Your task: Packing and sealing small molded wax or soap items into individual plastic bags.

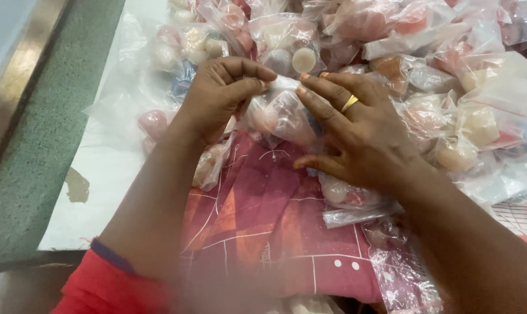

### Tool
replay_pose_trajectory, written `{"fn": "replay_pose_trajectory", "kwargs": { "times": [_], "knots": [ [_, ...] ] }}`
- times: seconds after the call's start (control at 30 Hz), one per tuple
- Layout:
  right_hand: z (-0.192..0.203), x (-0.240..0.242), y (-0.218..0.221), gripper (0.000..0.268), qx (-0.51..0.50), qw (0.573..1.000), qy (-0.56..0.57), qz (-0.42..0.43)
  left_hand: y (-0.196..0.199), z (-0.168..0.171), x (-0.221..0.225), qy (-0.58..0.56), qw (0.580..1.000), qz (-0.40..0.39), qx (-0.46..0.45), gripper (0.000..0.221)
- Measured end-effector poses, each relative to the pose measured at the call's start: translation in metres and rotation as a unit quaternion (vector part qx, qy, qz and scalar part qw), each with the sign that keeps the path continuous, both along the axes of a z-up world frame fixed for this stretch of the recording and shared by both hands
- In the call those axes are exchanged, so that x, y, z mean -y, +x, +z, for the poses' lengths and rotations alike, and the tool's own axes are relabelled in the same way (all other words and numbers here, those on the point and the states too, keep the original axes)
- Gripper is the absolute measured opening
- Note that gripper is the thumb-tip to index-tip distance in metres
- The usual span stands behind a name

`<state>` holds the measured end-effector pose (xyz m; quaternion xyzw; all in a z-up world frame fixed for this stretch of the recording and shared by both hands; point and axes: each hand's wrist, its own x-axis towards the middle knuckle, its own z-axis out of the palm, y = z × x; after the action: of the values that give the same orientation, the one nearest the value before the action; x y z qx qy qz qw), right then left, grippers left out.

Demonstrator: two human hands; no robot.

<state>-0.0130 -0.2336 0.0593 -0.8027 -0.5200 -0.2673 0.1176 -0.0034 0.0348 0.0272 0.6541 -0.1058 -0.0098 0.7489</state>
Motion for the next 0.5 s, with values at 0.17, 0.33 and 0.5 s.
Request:
{"fn": "replay_pose_trajectory", "kwargs": {
  "times": [0.17,0.33,0.5],
  "knots": [
    [-0.007,-0.002,-0.003,0.076,0.015,1.000,-0.007,-0.022,0.001,0.002,0.002,-0.078,0.996,-0.010,-0.046,0.016],
    [-0.016,0.004,0.000,0.070,-0.040,0.998,0.048,-0.025,-0.005,0.013,0.005,-0.166,0.983,-0.074,-0.040,0.030],
    [-0.012,0.006,-0.003,0.067,-0.298,0.933,0.197,-0.036,-0.002,0.010,0.001,-0.195,0.970,-0.139,-0.037,0.051]
  ]
}}
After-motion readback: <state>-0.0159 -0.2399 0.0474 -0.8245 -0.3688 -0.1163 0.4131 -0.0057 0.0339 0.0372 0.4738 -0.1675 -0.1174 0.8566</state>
